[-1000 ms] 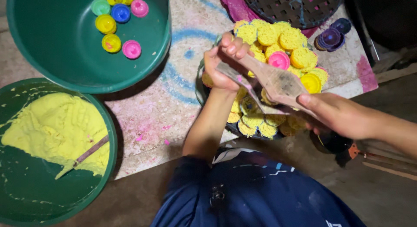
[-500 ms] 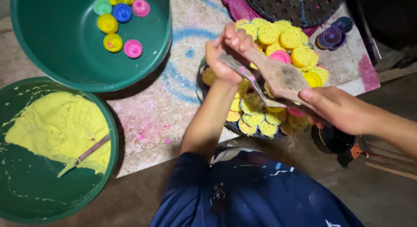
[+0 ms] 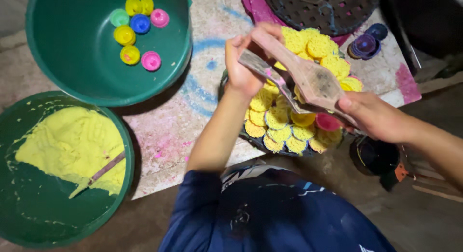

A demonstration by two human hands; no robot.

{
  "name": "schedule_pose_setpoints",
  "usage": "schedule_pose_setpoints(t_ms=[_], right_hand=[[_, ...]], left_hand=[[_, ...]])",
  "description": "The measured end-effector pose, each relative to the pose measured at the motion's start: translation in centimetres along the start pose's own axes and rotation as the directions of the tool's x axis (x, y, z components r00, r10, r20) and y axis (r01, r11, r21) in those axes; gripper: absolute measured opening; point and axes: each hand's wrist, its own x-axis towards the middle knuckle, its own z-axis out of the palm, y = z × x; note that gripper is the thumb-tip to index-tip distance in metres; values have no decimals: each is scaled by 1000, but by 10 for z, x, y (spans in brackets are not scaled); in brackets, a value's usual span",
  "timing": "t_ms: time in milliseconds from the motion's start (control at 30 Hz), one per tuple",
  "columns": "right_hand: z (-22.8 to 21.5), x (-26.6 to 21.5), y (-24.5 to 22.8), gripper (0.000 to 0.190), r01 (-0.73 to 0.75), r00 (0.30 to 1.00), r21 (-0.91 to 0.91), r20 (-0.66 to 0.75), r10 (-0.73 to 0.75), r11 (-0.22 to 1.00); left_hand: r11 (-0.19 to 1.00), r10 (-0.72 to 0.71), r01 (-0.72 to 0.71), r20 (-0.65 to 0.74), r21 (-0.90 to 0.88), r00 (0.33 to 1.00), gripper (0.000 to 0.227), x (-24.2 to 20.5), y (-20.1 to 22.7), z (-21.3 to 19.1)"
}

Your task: The person scoops yellow cake mix into a handheld mold, closes it, and presses the mold onto a tray of colorful circular items to release the shaped mix. The person repeats this process multiple times, filling the mold and pressing it onto the tray.

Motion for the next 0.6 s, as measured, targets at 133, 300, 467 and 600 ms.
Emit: schedule_pose_setpoints(t_ms=[133, 300, 467, 600], right_hand=[[-1, -1, 19, 63, 121, 993, 3, 9, -121, 993], [13, 7, 39, 66, 274, 960, 88, -90, -267, 958], [22, 4, 78, 76, 399, 913, 294, -216, -347, 868], [41, -9, 103, 88, 404, 889, 284, -345, -301, 869]], left_hand=[[675, -478, 637, -437, 373, 762, 70, -48, -17, -16], [471, -437, 647, -479, 599, 761, 61, -88, -24, -11], [-410, -232, 45, -152, 911, 961, 66, -145, 7, 34], [-390, -159, -98, 38, 916, 987, 35, -164, 21, 49]])
